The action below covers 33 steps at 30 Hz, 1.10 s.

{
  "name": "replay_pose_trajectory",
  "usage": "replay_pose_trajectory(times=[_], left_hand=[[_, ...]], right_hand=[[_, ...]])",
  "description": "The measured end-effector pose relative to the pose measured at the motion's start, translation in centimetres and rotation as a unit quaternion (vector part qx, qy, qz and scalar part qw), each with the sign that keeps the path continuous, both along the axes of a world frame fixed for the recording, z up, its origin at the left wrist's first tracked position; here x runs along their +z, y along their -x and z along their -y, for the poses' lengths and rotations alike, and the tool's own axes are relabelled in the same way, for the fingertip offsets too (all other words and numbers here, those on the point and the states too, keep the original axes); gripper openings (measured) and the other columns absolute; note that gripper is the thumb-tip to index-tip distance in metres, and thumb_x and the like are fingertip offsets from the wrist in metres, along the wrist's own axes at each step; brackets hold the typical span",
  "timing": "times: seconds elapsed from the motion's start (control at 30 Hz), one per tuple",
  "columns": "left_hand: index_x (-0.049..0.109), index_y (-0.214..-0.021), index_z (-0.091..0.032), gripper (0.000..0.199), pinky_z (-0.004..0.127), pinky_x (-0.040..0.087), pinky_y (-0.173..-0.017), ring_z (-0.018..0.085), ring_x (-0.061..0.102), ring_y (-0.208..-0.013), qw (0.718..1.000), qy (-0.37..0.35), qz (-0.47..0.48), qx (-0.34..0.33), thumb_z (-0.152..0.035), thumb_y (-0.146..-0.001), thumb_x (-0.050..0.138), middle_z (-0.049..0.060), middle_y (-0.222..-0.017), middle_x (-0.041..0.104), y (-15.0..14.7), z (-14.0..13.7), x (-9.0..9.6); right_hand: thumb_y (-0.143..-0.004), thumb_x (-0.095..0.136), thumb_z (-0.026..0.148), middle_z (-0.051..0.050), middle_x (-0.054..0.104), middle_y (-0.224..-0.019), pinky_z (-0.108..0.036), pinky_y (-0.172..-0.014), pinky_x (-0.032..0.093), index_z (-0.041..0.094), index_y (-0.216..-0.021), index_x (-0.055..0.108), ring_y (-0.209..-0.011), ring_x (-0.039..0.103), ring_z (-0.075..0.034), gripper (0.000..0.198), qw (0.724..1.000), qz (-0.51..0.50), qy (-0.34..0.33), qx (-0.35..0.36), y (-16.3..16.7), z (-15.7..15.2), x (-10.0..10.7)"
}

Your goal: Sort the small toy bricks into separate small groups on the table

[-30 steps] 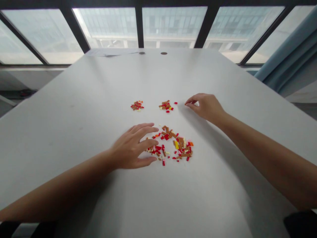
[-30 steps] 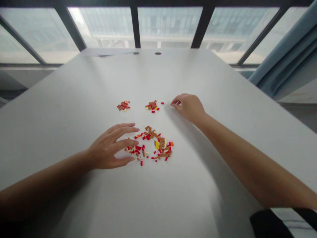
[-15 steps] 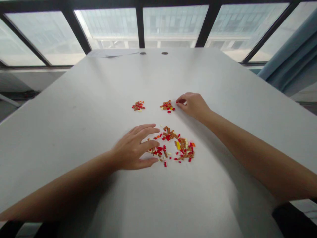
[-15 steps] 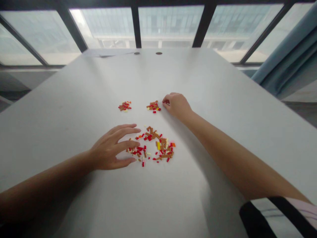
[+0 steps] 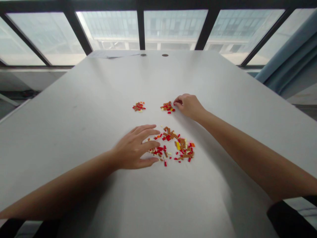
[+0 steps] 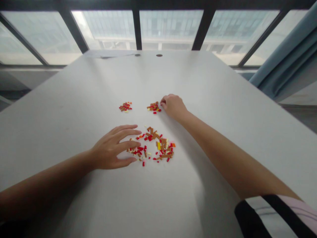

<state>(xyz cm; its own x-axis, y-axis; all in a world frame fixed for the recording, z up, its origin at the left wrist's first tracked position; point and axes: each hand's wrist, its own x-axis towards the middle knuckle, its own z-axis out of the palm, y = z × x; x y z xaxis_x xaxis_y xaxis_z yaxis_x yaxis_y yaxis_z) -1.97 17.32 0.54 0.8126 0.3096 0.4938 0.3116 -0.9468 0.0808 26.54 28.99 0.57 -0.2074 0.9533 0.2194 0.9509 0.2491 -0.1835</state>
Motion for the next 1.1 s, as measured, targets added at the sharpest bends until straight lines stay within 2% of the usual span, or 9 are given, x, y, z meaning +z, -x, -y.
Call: replay_pose_trajectory(times=[0.33,0.63,0.93,1.1], left_hand=[[0.068,-0.106,-0.018,0.025,0.049,0.053,-0.104,0.033,0.057,-0.131,1.000,0.002,-0.002,-0.002,-0.039,-0.094,0.065,0.015,-0.126,0.067,0.0,0.0,-0.1],[0.067,-0.109,-0.019,0.025,0.048,0.051,-0.106,0.032,0.056,-0.133,1.000,0.006,-0.008,-0.004,-0.038,-0.093,0.066,0.014,-0.127,0.067,0.1,0.0,0.1],[0.068,-0.107,-0.018,0.025,0.049,0.052,-0.104,0.033,0.057,-0.131,1.000,0.001,-0.001,-0.002,-0.039,-0.095,0.064,0.015,-0.126,0.068,0.0,-0.1,-0.1],[0.068,-0.106,-0.017,0.025,0.049,0.053,-0.103,0.034,0.058,-0.130,1.000,0.002,0.003,-0.007,-0.039,-0.094,0.065,0.015,-0.125,0.068,0.0,-0.1,-0.1]], right_hand=[[-0.087,0.056,0.020,-0.009,0.078,-0.098,-0.036,-0.084,0.050,0.018,-0.104,0.078,-0.090,0.070,-0.023,0.027,0.999,-0.007,0.034,-0.009,0.4,-0.2,0.6],[-0.089,0.055,0.023,-0.012,0.077,-0.104,-0.043,-0.085,0.050,0.019,-0.102,0.079,-0.098,0.069,-0.028,0.027,0.999,0.007,0.018,-0.043,0.7,-1.0,0.6],[-0.086,0.061,0.023,-0.008,0.079,-0.098,-0.041,-0.085,0.050,0.021,-0.098,0.081,-0.092,0.069,-0.024,0.023,0.999,-0.003,0.024,-0.036,0.9,-2.0,0.6],[-0.089,0.059,0.023,-0.006,0.079,-0.102,-0.040,-0.086,0.049,0.024,-0.109,0.079,-0.091,0.069,-0.022,0.029,0.999,-0.021,0.020,-0.016,1.1,-1.8,1.1]])
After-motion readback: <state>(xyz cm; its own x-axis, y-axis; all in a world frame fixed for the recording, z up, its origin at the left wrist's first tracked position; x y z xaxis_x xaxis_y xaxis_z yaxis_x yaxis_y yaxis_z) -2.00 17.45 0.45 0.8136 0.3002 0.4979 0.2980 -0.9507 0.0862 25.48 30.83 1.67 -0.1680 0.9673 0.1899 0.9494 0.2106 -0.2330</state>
